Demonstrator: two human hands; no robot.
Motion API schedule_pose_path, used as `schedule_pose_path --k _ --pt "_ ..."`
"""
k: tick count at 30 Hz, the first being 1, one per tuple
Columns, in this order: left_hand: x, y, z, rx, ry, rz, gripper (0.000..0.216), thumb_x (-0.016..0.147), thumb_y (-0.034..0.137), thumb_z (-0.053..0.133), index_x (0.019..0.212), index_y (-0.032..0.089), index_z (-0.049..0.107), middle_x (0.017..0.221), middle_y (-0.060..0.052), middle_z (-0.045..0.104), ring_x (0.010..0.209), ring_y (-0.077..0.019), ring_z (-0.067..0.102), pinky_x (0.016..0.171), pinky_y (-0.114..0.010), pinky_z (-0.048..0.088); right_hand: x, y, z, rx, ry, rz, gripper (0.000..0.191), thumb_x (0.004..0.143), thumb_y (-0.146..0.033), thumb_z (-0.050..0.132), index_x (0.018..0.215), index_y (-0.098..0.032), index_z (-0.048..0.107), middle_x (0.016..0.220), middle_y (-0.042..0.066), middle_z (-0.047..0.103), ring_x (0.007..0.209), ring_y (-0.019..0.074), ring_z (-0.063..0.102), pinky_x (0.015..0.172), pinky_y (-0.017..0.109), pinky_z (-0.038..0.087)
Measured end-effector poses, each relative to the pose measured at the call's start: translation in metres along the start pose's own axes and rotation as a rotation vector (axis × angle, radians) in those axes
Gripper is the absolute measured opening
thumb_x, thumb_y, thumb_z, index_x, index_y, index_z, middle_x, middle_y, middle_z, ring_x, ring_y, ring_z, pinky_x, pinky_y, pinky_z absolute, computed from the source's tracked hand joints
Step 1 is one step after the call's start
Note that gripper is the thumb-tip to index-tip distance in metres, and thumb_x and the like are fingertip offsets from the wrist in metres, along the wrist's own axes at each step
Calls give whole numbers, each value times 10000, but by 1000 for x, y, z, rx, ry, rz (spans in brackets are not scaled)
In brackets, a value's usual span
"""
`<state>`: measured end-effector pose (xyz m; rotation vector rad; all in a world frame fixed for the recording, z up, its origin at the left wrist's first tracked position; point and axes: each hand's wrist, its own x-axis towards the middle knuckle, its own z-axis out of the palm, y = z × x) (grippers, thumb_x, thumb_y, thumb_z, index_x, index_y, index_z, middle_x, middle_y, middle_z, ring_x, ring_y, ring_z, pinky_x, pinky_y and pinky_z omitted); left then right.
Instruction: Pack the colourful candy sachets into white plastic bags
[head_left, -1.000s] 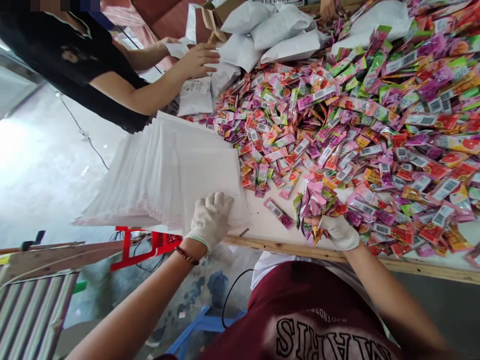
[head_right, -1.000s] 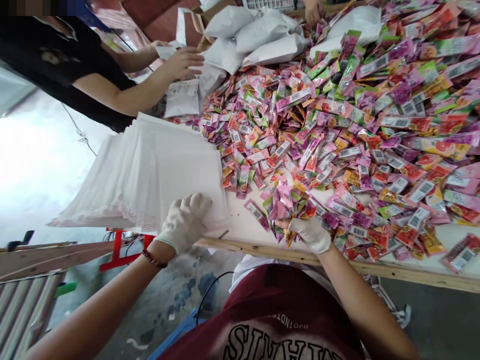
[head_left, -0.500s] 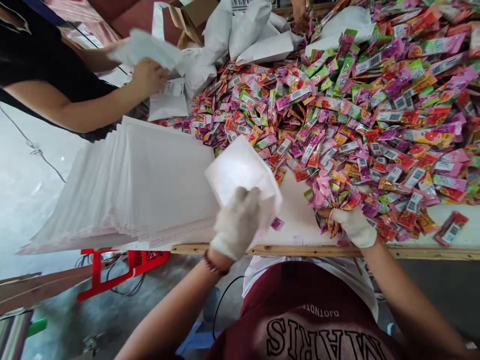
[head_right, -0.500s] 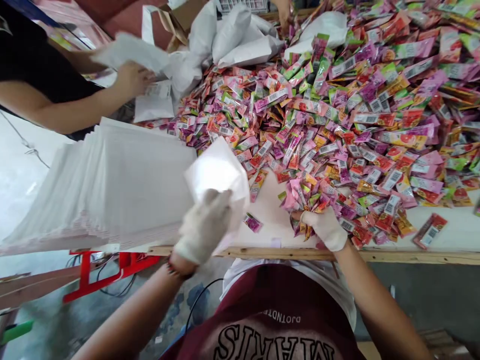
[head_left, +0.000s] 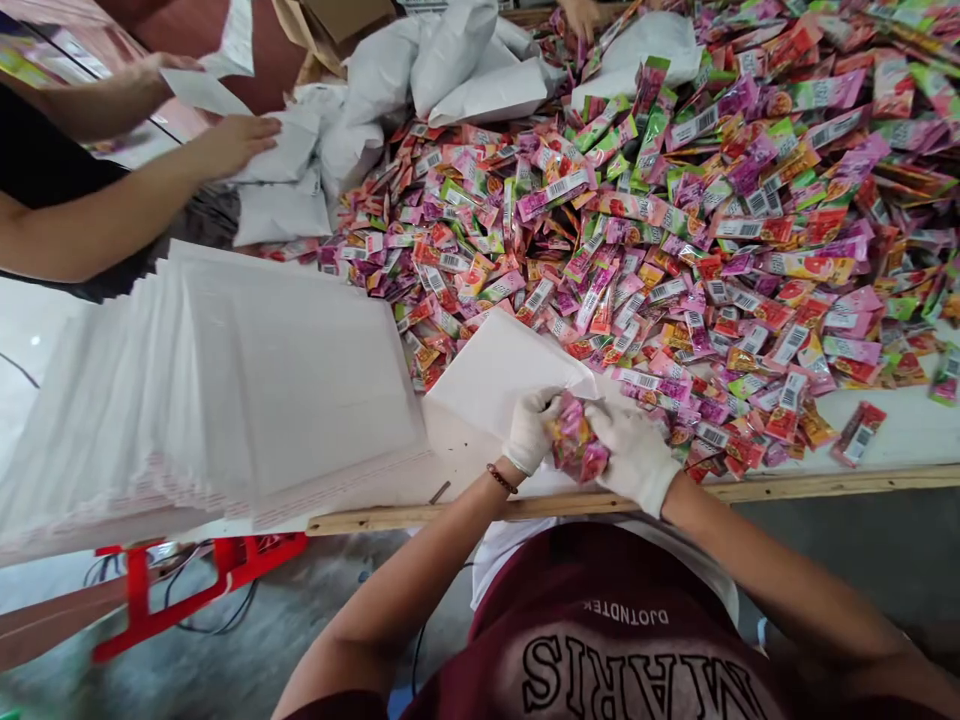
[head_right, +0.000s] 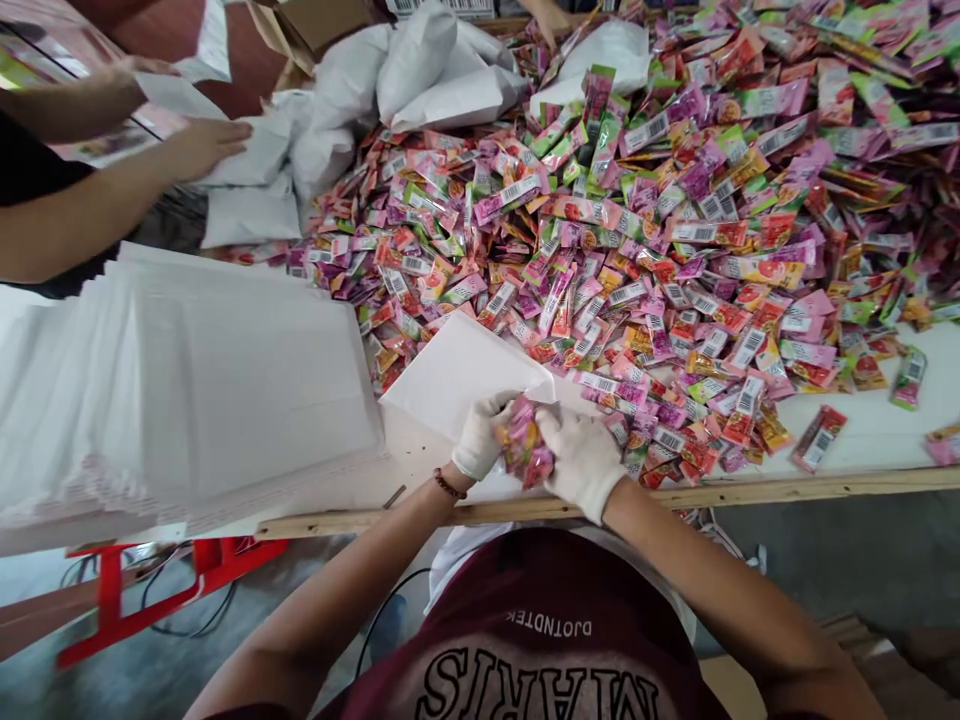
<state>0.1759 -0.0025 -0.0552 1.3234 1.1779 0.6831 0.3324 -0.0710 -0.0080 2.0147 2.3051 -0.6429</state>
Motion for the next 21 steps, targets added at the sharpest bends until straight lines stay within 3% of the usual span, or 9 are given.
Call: schedule_pose_path --k 4,8,13,16,18,21 --pt "-3 18 -11 428 -37 133 204 807 174 497 681 164 658 625 -9 610 633 -135 532 636 -252 415 14 7 -7 -1 -33 117 591 814 -366 605 1365 -168 526 1169 156 644 970 283 640 820 356 474" --pt "-13 37 -14 559 39 223 232 853 206 477 716 182 662 624 -10 593 623 -143 534 639 -264 408 14 -13 -13 -193 -74 49 771 729 -386 723 1427 -165 481 1197 218 611 979 344 634 815 423 486" --pt "-38 30 10 750 174 437 219 912 206 473 933 195 690 779 -49 660 709 -169 606 654 -280 427 35 -26 -27 -171 -252 27 355 828 -361 603 1080 -127 691 1078 220 649 910 324 679 740 393 524" --pt "-36 17 19 902 256 549 208 949 224 466 965 188 670 812 -64 661 707 -177 609 630 -294 412 45 -15 -33 -100 -324 35 325 848 -342 563 1032 -111 698 1037 211 678 897 321 695 717 373 528" --pt "-28 12 20 959 261 580 198 948 224 472 1003 188 658 864 -74 673 740 -187 623 632 -301 416 38 -4 -32 -27 -280 21 375 841 -353 573 1108 -108 672 1066 197 682 933 322 686 761 379 528" --pt "-20 9 17 947 271 548 200 944 233 486 1052 189 649 911 -75 686 785 -192 641 648 -298 432 14 5 -22 97 -92 -37 637 810 -370 621 1384 -127 492 1266 170 610 1075 306 629 898 387 506"
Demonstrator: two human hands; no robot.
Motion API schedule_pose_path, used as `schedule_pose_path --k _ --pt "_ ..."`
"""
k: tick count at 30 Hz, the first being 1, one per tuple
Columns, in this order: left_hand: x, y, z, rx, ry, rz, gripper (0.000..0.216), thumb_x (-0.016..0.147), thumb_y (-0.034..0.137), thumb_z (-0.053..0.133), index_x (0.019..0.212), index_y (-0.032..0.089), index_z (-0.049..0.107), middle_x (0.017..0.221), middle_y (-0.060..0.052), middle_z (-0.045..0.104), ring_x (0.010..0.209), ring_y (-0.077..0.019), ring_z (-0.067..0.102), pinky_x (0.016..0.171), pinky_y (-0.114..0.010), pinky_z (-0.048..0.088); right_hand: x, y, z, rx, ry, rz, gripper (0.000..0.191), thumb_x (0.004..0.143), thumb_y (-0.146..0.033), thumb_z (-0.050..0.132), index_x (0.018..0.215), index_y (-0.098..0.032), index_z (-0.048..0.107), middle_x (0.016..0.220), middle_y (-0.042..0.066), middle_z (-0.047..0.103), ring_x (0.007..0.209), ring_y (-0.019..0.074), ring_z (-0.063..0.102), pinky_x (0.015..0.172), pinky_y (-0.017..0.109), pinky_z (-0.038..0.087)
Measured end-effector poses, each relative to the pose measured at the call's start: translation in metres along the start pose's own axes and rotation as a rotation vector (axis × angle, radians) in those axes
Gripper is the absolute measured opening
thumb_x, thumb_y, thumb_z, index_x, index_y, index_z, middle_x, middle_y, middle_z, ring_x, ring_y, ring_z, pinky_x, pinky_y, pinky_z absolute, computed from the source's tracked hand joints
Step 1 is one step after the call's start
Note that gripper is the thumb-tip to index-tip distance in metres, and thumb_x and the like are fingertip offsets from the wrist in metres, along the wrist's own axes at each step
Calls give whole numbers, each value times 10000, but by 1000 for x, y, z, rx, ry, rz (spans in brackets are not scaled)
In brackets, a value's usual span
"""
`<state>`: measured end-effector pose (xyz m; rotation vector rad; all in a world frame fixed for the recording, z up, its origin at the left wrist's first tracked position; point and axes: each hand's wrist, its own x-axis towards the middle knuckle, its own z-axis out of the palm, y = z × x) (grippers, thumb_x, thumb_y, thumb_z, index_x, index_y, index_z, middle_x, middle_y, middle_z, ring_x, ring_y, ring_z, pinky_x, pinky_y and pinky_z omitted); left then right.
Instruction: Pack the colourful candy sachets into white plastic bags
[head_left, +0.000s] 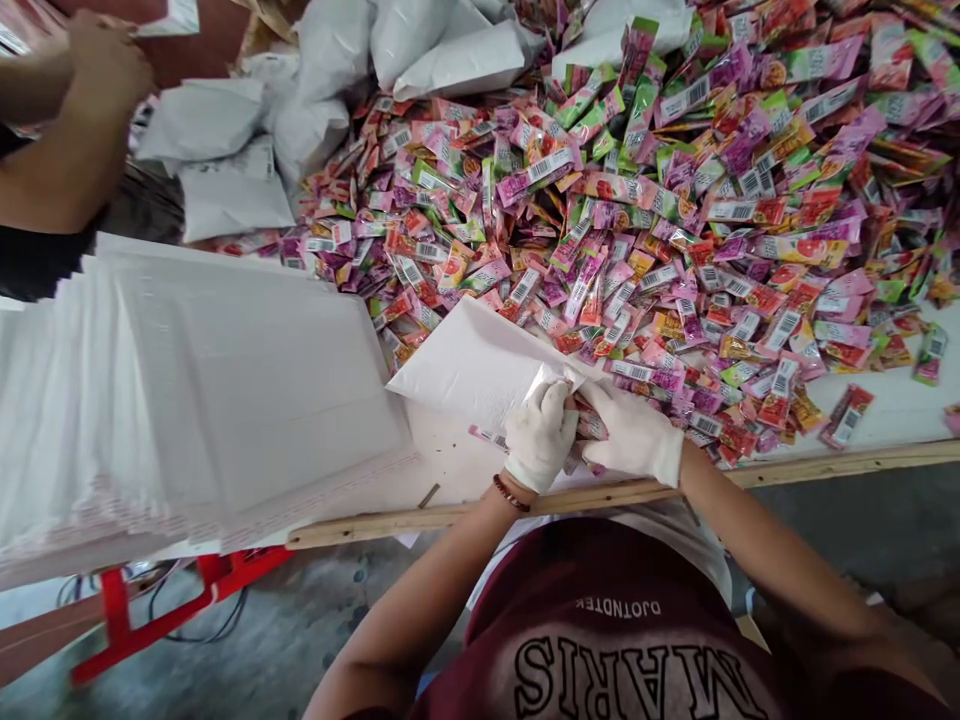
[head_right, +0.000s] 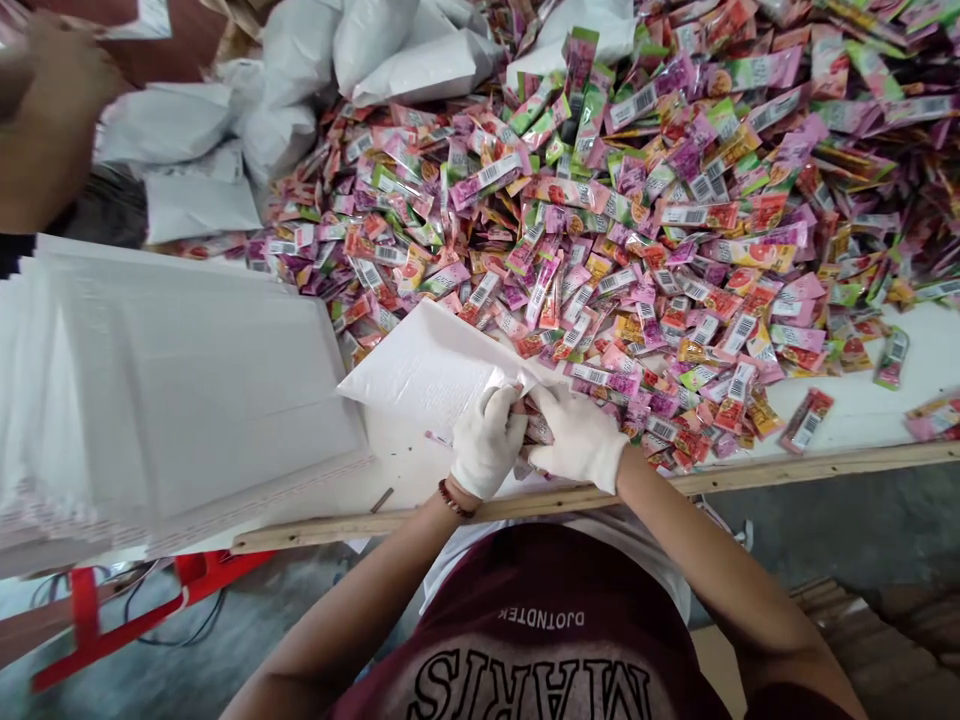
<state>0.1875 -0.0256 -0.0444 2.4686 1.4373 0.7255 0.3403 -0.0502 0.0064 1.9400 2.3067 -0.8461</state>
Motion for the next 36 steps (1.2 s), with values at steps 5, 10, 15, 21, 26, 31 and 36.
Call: schedule_pose_path --k 5,10,15,21,26,31,36 --pt "-6 8 -7 -105 -21 -20 194 964 246 476 947 191 662 815 -54 677 754 -170 635 661 -278 443 -5 -11 18 -123 42 132 398 889 -293 508 1250 -140 579 1234 188 569 1020 319 624 862 426 505" --pt "-4 8 -15 -154 -48 0 183 948 229 497 898 194 670 838 -56 691 751 -163 625 665 -274 439 14 -5 10 86 35 117 238 883 -251 523 1049 -139 652 1116 156 618 957 266 646 849 372 513" --pt "8 -4 -17 -283 -93 -80 186 932 237 517 891 198 695 753 -35 650 677 -147 593 630 -259 430 -11 24 15 586 218 -191 487 885 -290 594 1358 -200 519 1241 83 639 1153 228 598 1020 370 471" --pt "4 -1 -25 -394 -126 -23 221 919 220 509 788 188 684 777 -49 656 711 -145 570 659 -259 432 2 15 34 364 288 -105 274 882 -136 485 1067 -162 685 1112 131 640 1058 247 613 963 396 499" --pt "26 -9 -61 -744 -117 -392 196 843 270 589 675 178 625 576 30 518 536 -97 439 530 -234 362 6 0 -12 632 243 -195 356 879 -214 579 1227 -203 655 1093 64 691 993 208 643 924 359 522" --pt "64 -8 -110 -1236 5 -804 201 706 331 740 712 182 605 464 94 372 388 -41 262 380 -191 213 -21 18 -62 961 645 -86 326 948 -373 531 1226 -253 652 1180 69 680 956 200 656 799 353 564" --pt "85 7 -129 -1403 16 -813 216 649 295 760 695 182 581 445 101 351 376 -29 279 361 -155 218 -6 31 -65 1192 334 -29 269 818 -353 650 1029 -193 698 784 9 689 585 119 584 535 243 499"
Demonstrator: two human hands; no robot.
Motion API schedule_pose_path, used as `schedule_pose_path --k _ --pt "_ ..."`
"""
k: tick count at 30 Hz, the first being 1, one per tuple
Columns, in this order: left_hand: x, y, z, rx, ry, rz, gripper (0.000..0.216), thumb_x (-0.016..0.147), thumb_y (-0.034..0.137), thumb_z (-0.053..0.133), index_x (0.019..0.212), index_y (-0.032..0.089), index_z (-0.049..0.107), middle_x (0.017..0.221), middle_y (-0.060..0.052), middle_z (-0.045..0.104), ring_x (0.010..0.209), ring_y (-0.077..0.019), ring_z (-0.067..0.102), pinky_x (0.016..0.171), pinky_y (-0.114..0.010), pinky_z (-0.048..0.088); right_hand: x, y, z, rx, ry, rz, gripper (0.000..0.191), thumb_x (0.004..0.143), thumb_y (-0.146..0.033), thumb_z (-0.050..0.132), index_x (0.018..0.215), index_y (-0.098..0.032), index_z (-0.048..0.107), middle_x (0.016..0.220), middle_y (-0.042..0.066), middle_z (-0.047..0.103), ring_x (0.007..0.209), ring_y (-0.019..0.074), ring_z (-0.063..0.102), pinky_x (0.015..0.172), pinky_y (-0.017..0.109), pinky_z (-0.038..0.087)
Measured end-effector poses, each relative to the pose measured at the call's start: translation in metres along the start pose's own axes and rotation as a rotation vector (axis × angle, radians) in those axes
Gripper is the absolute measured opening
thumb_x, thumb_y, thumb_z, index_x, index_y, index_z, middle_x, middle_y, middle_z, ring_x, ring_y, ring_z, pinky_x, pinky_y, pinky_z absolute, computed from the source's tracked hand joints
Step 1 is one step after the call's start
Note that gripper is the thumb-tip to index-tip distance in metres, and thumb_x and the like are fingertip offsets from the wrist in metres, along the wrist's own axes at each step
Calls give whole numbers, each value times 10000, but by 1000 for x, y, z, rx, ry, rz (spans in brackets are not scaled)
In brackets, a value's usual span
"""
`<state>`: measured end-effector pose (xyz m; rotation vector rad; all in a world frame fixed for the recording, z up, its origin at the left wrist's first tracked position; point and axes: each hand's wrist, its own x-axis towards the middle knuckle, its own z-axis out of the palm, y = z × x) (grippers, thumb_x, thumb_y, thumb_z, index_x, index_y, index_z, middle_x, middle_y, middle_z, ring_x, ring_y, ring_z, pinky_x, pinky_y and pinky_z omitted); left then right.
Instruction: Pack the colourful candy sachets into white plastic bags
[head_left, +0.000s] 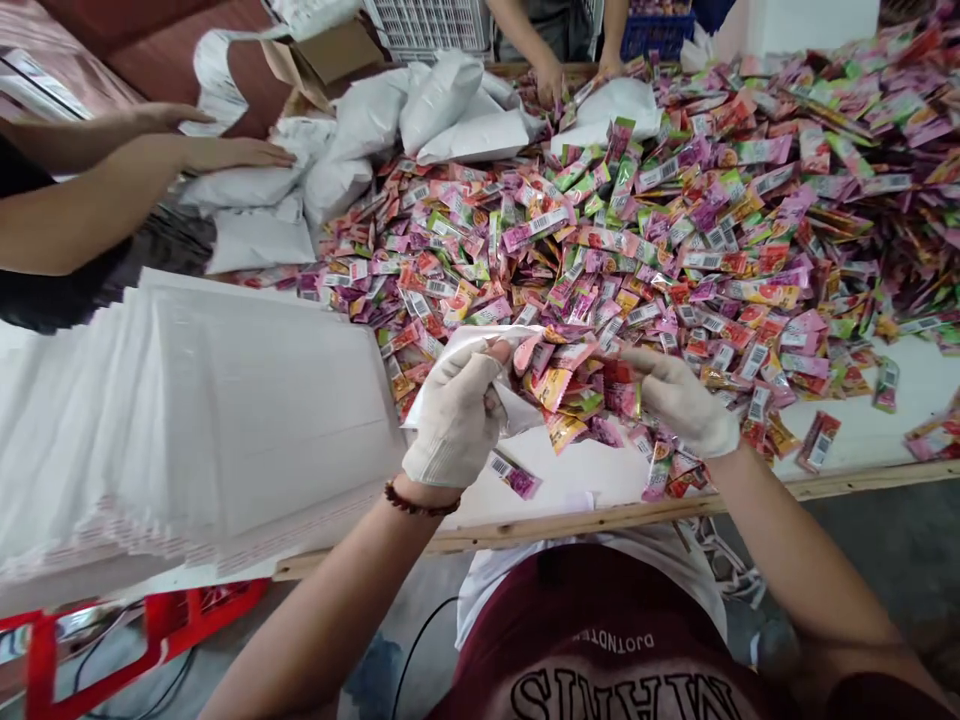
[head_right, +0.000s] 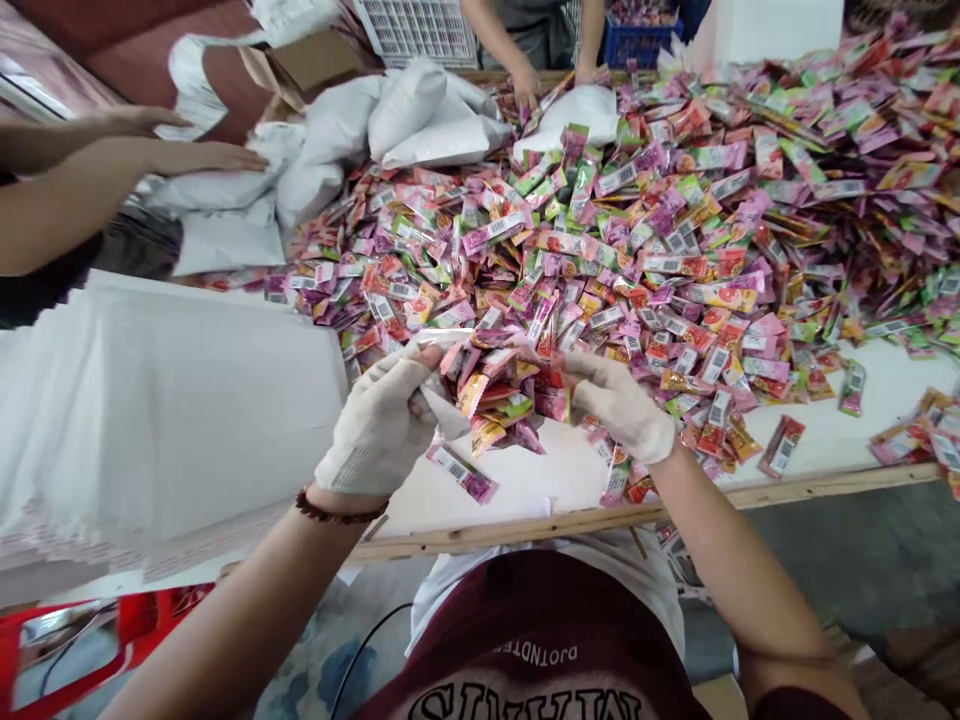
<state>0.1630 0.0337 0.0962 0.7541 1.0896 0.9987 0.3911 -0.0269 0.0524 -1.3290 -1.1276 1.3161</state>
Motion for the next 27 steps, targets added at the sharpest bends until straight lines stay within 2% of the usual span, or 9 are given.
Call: schedule_pose_path --k 2,3,7,12,16,21,24,27 --pt "1 2 6 14 -27 34 222 649 296 736 654 185 543 455 95 366 379 -30 300 361 -154 239 9 -5 6 8 -124 64 232 821 -364 608 905 -168 697 657 -7 640 494 102 520 472 229 447" --pt "1 4 7 43 -47 59 224 653 296 720 635 187 525 464 90 377 381 -32 314 360 -157 246 12 -12 9 -25 -132 64 219 819 -362 597 839 -163 686 616 -13 615 475 96 497 454 221 420" --pt "3 24 6 255 -134 203 209 690 268 679 601 192 506 464 68 410 384 -51 369 358 -174 282 24 -60 8 -236 -36 -60 162 783 -284 603 671 -167 613 521 -43 515 464 76 436 436 201 336" --pt "6 62 8 433 -167 295 164 745 223 713 662 171 581 489 34 505 383 -57 424 357 -177 303 36 -106 -4 -304 -61 -151 298 800 -312 657 565 -175 534 466 -62 411 418 51 346 412 205 257" --pt "15 70 14 565 -212 293 151 749 128 680 637 156 584 515 19 528 385 -61 456 360 -179 331 38 -118 -4 -283 -69 -156 325 824 -353 691 585 -174 563 456 -61 393 400 49 324 395 208 231" --pt "21 78 12 692 -231 333 127 754 113 648 643 131 590 520 31 505 403 -50 464 416 -169 360 28 -134 -2 -277 -51 -181 398 792 -334 747 517 -186 500 440 -65 361 385 40 315 379 209 201" --pt "14 100 9 833 -212 445 112 803 159 589 738 80 636 549 53 481 461 -22 484 551 -182 380 18 -142 1 -224 -62 -235 351 819 -303 709 540 -184 531 447 -63 395 378 45 347 379 213 210" --pt "4 124 9 1082 -118 634 205 825 197 544 829 42 678 595 66 452 595 -22 517 695 -238 381 8 -132 7 -132 -121 -219 362 863 -344 643 554 -199 522 449 -60 428 374 69 389 386 231 257"
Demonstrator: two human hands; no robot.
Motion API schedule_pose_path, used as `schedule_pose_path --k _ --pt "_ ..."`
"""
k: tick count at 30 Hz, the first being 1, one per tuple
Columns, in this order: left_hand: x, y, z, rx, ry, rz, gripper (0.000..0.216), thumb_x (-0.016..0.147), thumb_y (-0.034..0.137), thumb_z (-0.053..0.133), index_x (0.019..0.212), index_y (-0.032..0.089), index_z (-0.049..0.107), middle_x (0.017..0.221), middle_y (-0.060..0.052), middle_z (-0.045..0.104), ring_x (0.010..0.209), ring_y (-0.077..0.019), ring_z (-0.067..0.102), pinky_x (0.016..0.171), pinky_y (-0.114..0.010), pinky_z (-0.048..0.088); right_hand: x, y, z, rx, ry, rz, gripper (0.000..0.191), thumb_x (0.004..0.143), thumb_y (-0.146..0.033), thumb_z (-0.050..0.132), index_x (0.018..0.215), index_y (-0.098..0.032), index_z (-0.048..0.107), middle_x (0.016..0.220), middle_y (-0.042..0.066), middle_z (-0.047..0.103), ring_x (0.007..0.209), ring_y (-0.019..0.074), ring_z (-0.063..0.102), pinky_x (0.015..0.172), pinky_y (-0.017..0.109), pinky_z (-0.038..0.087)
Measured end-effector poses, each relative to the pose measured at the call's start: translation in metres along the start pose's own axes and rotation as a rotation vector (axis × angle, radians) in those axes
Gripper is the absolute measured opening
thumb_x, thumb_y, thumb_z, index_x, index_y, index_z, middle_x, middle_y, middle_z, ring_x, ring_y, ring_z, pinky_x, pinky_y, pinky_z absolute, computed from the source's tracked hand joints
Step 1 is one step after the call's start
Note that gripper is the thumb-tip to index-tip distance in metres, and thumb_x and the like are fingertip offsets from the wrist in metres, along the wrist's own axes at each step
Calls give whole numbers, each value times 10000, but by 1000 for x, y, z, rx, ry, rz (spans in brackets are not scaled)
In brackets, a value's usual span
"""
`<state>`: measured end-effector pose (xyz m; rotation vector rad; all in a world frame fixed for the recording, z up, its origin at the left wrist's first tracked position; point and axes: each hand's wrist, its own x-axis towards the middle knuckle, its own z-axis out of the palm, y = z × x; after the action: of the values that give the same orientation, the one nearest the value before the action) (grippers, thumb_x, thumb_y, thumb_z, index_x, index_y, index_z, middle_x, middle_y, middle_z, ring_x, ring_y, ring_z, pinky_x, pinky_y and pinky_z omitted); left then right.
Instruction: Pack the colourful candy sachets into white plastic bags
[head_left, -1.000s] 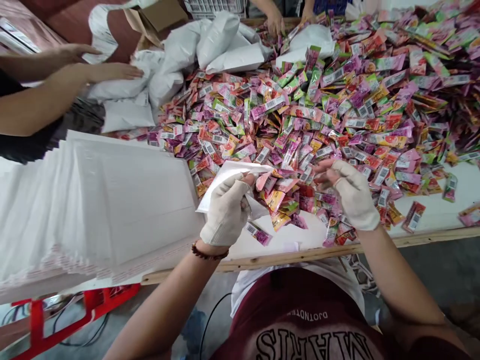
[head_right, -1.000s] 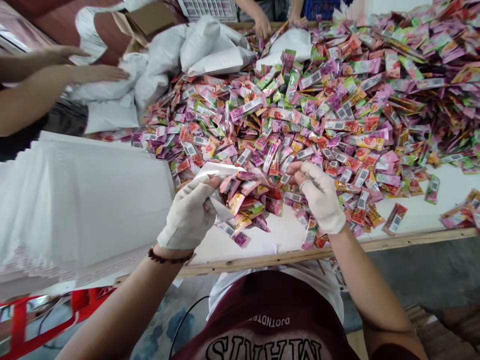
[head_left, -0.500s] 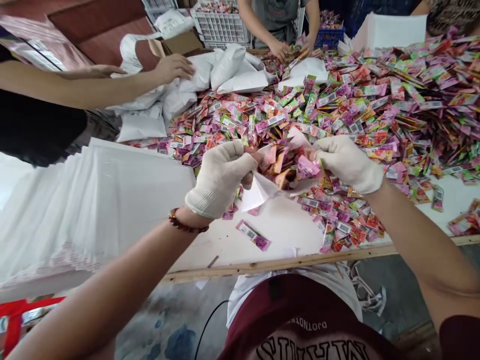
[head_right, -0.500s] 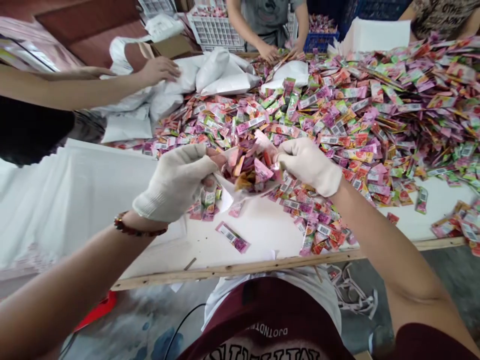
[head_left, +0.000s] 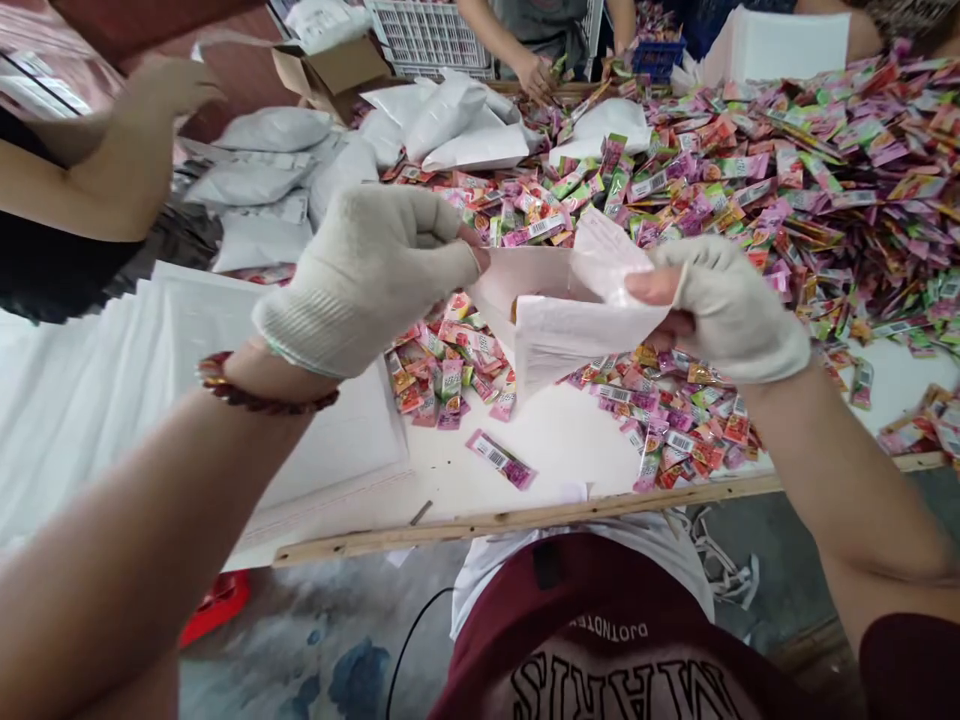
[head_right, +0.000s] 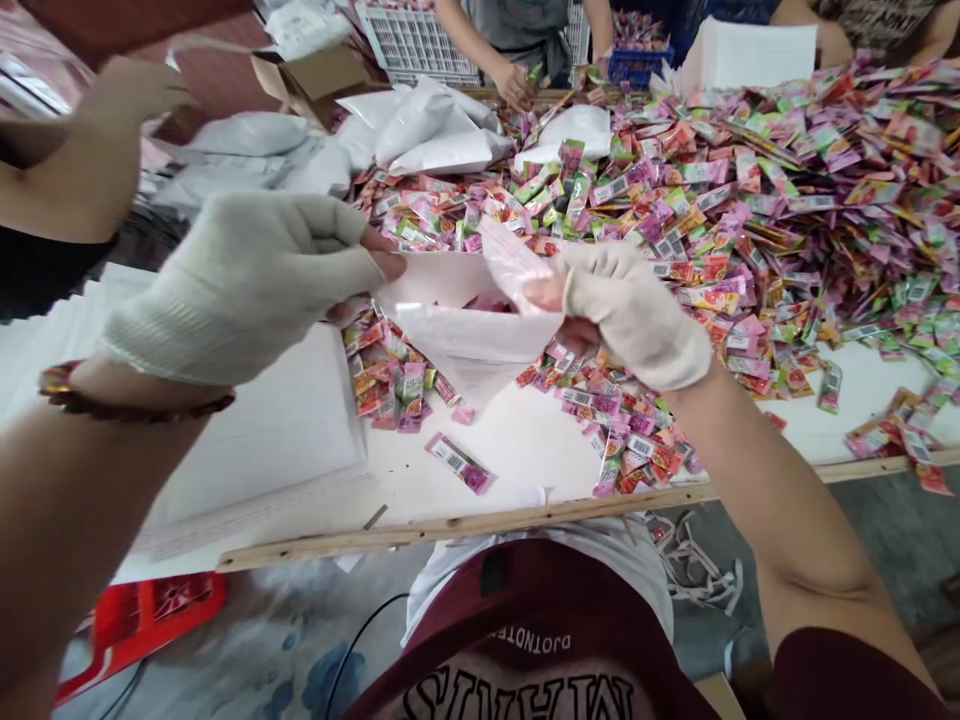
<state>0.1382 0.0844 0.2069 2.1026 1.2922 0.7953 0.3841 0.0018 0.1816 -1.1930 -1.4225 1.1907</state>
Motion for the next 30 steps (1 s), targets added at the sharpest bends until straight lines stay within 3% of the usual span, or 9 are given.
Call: schedule_pose_path --k 4,7,11,14,16,19,22,27,30 --pt "-8 -4 18 201 14 151 124 758 141 574 760 87 685 626 50 462 639 -61 492 722 -239 376 -30 37 14 -376 -7 132 426 904 -405 577 541 -206 477 455 -53 396 414 80 353 444 254 258" --pt "-33 -30 73 252 -153 246 89 744 173 596 664 158 629 551 40 411 544 -90 429 627 -252 352 -61 74 25 -710 13 141 366 908 -377 570 592 -202 514 509 -46 422 483 94 377 510 260 283" --pt "-73 -72 135 221 -313 257 200 856 265 518 702 203 630 588 -8 523 537 -138 480 577 -287 368 -90 129 49 -594 -125 151 211 936 -231 468 877 -191 666 788 11 666 719 141 603 676 255 453" --pt "-82 -102 142 224 -243 280 303 914 416 490 971 202 696 933 -91 687 816 -214 628 748 -341 470 -89 170 73 -632 -178 69 335 875 -129 476 1146 -158 670 1248 113 660 1125 211 613 932 321 486" --pt "-79 -121 140 341 -133 239 443 925 477 466 1204 188 654 1252 -164 634 1135 -325 581 950 -474 441 -77 191 93 -761 -202 42 421 862 -138 509 1265 -115 631 1389 170 579 1265 256 545 1027 368 457" --pt "-74 -142 144 475 -156 214 534 943 485 435 1381 203 554 1499 -188 463 1389 -446 355 1070 -692 246 -51 207 127 -963 -317 69 394 863 -164 544 1214 -29 660 1249 254 651 1176 336 601 1036 466 449" --pt "-71 -150 158 470 -254 287 493 958 450 435 1403 260 535 1525 -134 457 1420 -437 323 1083 -773 91 -33 208 152 -1004 -386 70 299 843 -137 559 1077 -30 711 1069 254 714 1003 354 662 939 510 491" --pt "-68 -152 173 448 -327 385 405 931 404 491 1289 287 640 1471 -104 530 1451 -408 295 1108 -775 -34 -51 195 118 -920 -452 -56 231 866 -172 569 1043 -147 715 1141 137 705 1080 253 625 980 373 483" --pt "-68 -156 177 450 -380 447 445 904 403 554 1327 286 620 1521 -109 479 1435 -399 323 1140 -751 -1 -63 189 69 -910 -236 -16 274 920 -157 479 1086 -199 693 1137 79 688 1073 201 609 984 309 465"
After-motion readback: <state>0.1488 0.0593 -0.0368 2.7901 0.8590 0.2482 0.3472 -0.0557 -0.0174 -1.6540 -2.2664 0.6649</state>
